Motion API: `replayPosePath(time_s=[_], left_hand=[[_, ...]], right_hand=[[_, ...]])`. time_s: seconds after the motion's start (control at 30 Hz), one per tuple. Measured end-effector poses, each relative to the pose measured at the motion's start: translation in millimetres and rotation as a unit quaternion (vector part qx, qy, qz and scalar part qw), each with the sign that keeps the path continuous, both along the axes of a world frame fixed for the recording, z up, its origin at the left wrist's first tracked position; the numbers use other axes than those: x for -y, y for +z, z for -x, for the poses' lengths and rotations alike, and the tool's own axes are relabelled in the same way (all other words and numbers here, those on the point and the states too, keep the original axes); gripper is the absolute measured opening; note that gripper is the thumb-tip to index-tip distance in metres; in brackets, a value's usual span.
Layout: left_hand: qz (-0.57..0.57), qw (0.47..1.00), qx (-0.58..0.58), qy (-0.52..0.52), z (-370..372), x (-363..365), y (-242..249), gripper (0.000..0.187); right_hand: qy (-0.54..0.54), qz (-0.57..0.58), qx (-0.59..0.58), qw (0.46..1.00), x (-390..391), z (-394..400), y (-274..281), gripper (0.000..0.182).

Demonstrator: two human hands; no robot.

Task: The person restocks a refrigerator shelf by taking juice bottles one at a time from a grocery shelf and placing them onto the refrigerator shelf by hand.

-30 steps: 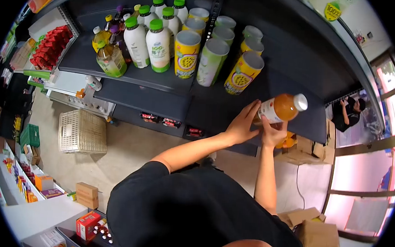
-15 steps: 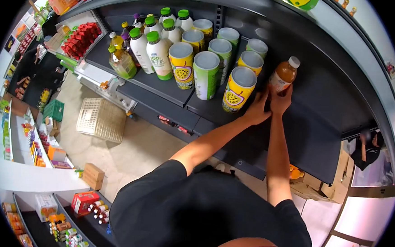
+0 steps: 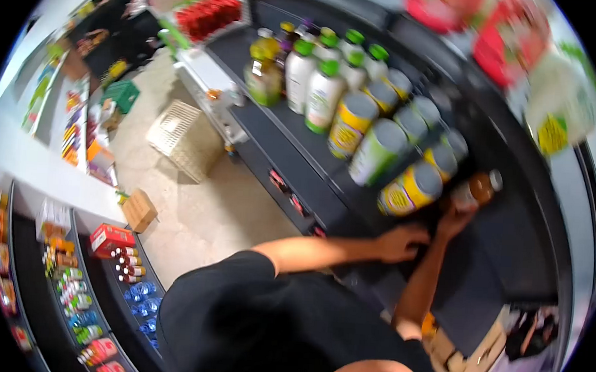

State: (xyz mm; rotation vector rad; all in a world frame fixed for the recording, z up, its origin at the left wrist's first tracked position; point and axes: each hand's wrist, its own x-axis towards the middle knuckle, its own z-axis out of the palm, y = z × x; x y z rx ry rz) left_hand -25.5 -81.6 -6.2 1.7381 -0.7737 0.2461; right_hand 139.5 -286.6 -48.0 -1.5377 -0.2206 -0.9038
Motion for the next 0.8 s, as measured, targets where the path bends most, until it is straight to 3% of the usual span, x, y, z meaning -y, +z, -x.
replayPosePath(time_s=[0.03,0.1,0.17,0.2,0.23,0.27,0.3,0.33,0.37,0.4,0.43,0.47,0.5,0.53,0.57,0.63,0.67,0.73,0.8], left_hand=[[0.005,0.995,-0.047,-0.086,22,-31,12,0.044],[-0.032,0.97,-0.141,-0.195,68,-92,3,0.038],[-0.081,0.936,-0.243,-0.24,105,-167,-18,0.039],[-0.074,0.934,-0.276,-0.215,125,-207,-42,0.044],[-0.126,0.949,-0.257,-0.133,140,-247,-96,0.048],[-0.143,0.927,-0.346,-0.028,168,-296,-120,0.049],[-0.19,0.898,-0.379,0.12,199,-342,-193,0.05],[-0.169,0.826,-0.487,0.23,238,-394,-245,0.051],[-0.212,0.793,-0.442,0.36,287,-443,-288,0.042],[-0.221,0.614,-0.551,0.519,345,-479,-335,0.041],[-0.136,0.416,-0.645,0.627,396,-503,-347,0.041],[-0.227,0.294,-0.698,0.613,442,-523,-359,0.039],[-0.462,0.532,-0.607,0.366,503,-540,-343,0.037],[-0.184,0.498,-0.708,0.465,514,-547,-350,0.035],[0.114,0.414,-0.738,0.521,527,-561,-356,0.034],[-0.015,0.605,-0.607,0.516,549,-569,-339,0.029],[0.008,0.566,-0.624,0.538,555,-577,-344,0.028],[0.005,0.521,-0.566,0.638,561,-580,-353,0.027],[0.254,0.482,-0.532,0.648,566,-573,-366,0.025]], right_hand=[[0.038,-0.041,0.02,0.998,-2,-8,-5,0.074],[-0.013,0.004,0.005,1.0,-6,5,3,0.071],[-0.109,0.067,0.021,0.992,-22,36,30,0.061],[-0.23,0.149,0.022,0.962,-19,53,35,0.05],[-0.215,0.058,0.068,0.973,-31,73,43,0.037],[-0.262,0.065,0.104,0.957,-50,99,59,0.027],[-0.299,-0.031,0.06,0.952,-107,145,102,0.026],[-0.305,0.008,0.101,0.947,-127,165,103,0.027],[-0.31,0.048,0.139,0.939,-145,184,99,0.029],[-0.227,0.025,0.189,0.955,-189,198,102,0.026],[-0.144,0.001,0.234,0.962,-242,213,107,0.025],[-0.003,-0.066,0.186,0.98,-297,230,106,0.02],[0.14,-0.128,0.134,0.973,-347,244,102,0.016],[0.229,-0.135,0.06,0.962,-391,256,96,0.01],[0.315,-0.104,-0.043,0.942,-424,261,76,0.011],[0.44,0.081,-0.163,0.879,-488,259,41,0.012],[0.529,0.137,-0.252,0.799,-518,261,37,0.005],[0.614,0.289,-0.256,0.688,-576,263,4,0.011],[0.676,0.337,-0.292,0.586,-626,259,-79,0.018]])
